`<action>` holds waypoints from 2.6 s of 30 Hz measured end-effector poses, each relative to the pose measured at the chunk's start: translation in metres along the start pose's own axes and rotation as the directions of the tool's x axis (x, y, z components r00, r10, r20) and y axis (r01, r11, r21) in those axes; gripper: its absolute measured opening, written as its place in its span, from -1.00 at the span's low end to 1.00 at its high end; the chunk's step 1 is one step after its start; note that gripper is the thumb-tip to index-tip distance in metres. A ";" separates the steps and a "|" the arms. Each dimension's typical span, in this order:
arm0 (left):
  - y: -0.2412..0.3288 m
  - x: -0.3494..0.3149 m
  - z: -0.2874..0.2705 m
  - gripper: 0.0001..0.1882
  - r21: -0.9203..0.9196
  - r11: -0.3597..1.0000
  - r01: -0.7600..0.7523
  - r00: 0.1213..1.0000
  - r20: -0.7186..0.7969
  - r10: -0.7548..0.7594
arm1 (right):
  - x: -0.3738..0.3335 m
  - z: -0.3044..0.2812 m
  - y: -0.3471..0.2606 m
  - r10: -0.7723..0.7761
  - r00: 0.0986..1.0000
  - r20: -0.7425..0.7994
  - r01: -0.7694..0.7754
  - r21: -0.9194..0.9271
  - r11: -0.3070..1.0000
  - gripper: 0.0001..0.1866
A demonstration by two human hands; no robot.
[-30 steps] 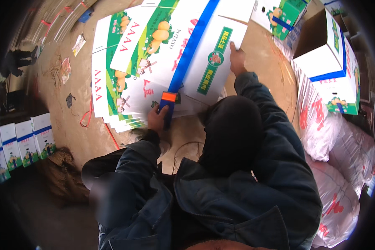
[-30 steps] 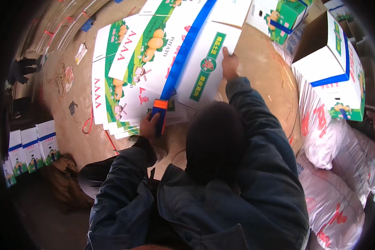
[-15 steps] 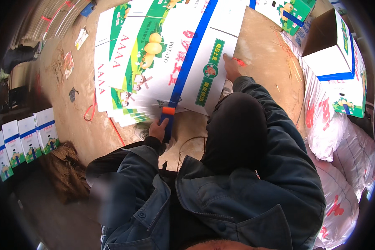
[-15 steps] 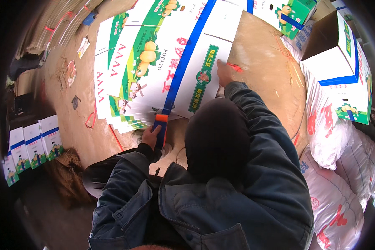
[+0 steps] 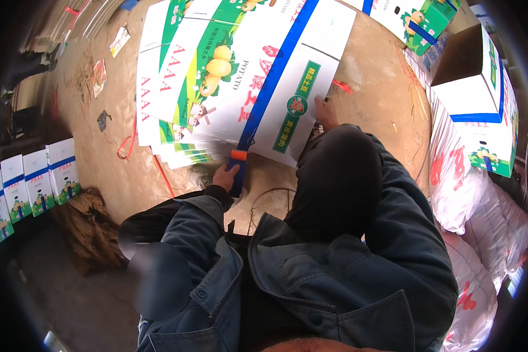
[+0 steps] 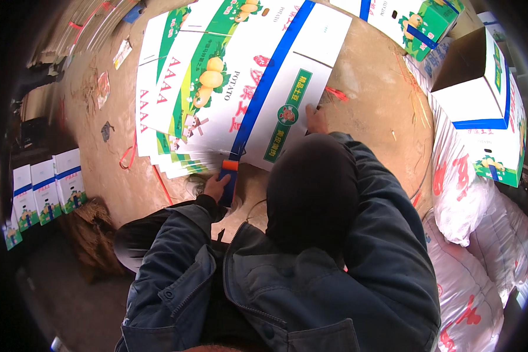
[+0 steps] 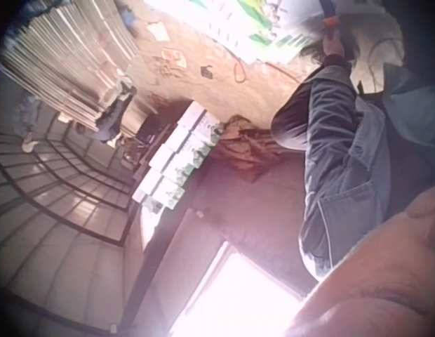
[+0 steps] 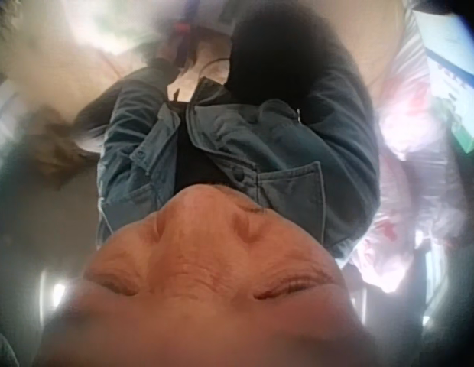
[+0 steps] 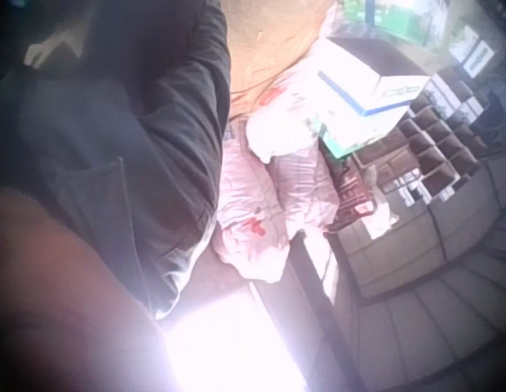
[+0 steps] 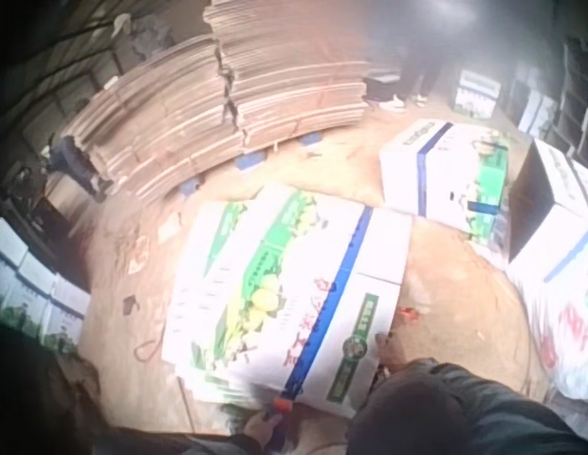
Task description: The person assembles flat cardboard boxes by folding and taping the edges with a handheld tape dispenser. They repeatedly fold the flaps, apply blue tape to seal the seams, and stack the finished boxes nearby.
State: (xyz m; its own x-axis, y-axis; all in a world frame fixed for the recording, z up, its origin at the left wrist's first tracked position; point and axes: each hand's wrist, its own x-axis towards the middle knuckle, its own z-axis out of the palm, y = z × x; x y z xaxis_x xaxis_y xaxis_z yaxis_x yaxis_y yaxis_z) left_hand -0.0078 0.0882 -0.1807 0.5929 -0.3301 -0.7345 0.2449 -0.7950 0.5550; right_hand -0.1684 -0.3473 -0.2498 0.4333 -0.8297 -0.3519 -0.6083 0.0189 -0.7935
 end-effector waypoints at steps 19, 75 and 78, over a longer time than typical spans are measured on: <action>0.104 -0.086 -0.053 -0.63 0.121 0.989 -0.083 0.997 0.008 0.083 | -0.038 -0.007 0.008 -0.255 0.943 0.213 0.264 -0.014 0.964 0.22; 0.331 -0.293 -0.164 -0.34 -0.536 -0.150 -0.831 0.259 -0.611 0.748 | -0.240 -0.217 -0.515 -0.986 0.129 -0.108 0.985 0.129 0.115 -0.68; 0.396 -0.352 -0.174 -0.36 -0.337 -0.166 -0.927 0.104 -0.655 0.748 | -0.242 -0.250 -0.528 -0.945 0.202 -0.257 0.976 0.135 0.171 -0.67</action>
State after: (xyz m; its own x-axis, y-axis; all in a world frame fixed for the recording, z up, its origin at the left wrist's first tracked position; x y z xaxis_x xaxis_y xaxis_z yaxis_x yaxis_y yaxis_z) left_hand 0.0138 -0.0221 0.3651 0.7474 -0.2961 0.5947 -0.3313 0.6097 0.7200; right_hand -0.1182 -0.2953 0.3783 0.4913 -0.3286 0.8066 0.4087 -0.7309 -0.5466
